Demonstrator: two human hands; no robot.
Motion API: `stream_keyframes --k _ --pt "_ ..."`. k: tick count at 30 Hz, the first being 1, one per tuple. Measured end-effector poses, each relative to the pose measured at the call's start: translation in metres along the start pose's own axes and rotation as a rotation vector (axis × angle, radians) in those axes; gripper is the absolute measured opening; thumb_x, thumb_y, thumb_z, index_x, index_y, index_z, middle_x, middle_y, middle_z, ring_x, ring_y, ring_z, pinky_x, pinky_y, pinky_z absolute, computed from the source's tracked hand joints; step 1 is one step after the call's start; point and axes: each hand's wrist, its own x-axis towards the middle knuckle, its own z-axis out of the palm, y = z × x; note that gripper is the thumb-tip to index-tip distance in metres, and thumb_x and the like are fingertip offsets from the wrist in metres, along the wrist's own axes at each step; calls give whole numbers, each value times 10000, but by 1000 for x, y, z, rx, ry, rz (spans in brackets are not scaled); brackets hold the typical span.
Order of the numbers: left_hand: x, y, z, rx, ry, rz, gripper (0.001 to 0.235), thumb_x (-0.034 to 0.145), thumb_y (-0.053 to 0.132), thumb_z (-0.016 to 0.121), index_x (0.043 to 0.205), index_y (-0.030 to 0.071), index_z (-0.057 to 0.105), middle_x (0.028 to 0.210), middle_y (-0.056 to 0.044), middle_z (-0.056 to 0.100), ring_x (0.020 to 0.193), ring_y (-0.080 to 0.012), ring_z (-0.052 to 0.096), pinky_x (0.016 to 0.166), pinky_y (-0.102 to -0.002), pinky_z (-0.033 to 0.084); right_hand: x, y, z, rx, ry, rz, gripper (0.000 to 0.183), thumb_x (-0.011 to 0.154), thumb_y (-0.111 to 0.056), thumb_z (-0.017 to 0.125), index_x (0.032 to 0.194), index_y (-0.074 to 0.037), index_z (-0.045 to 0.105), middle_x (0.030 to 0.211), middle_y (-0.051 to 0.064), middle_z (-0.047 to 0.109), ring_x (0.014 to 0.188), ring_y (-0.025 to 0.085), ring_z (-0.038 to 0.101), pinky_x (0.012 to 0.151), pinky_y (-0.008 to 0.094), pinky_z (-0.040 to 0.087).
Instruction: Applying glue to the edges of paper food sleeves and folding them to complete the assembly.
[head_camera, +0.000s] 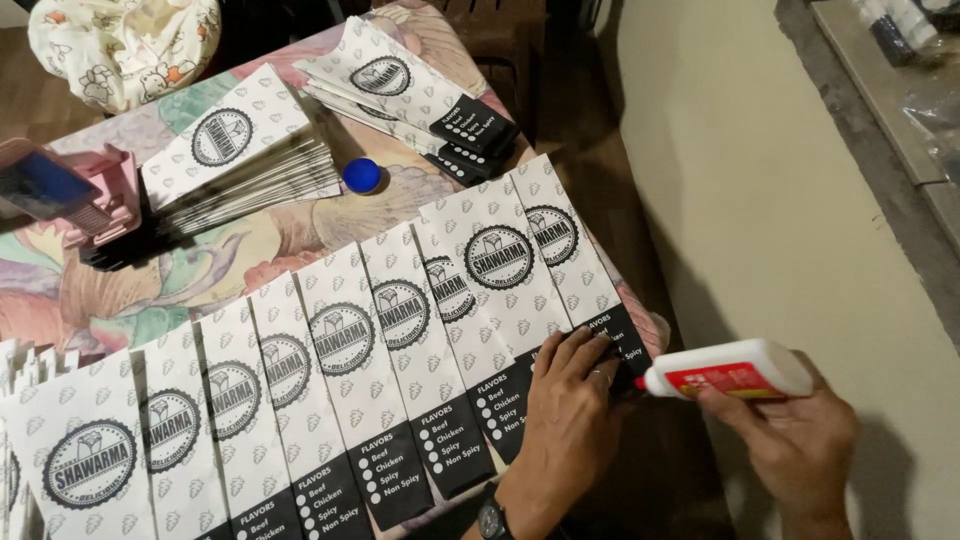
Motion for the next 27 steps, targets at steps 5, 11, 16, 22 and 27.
stream_keyframes --k 5,11,16,22,27 --pt "2 3 -3 7 44 9 403 808 183 814 1149 -14 729 1289 -185 684 1293 -370 567 1167 -536 332 -5 -1 3 51 -57 84 387 713 23 860 1023 37 629 825 99 665 784 155 643 795 264 588" --pt "3 8 -4 -17 104 -1 361 832 260 820 1066 1 726 1205 -163 700 1215 -352 588 1147 -534 337 5 5 -7 109 106 37 439 777 118 797 1157 99 578 1050 213 673 941 271 685 927 359 632" --pt "6 9 -2 -83 210 -29 173 854 99 734 990 -6 746 1156 -167 726 1169 -348 629 1106 -523 362 3 35 -14 208 189 -41 402 794 56 826 1120 30 593 1039 90 648 946 175 651 958 353 655" --pt "5 6 0 -46 173 -36 239 804 -32 658 1010 13 769 1156 -126 727 1168 -318 617 1087 -489 372 -8 4 4 -6 8 -39 320 753 15 860 973 35 629 845 91 661 784 153 618 780 267 562" --pt "4 7 -4 -34 128 -45 297 768 -47 657 1044 3 755 1193 -147 715 1197 -326 603 1104 -510 355 -6 9 4 35 30 34 382 734 26 865 1042 52 640 886 108 673 795 166 640 793 282 591"
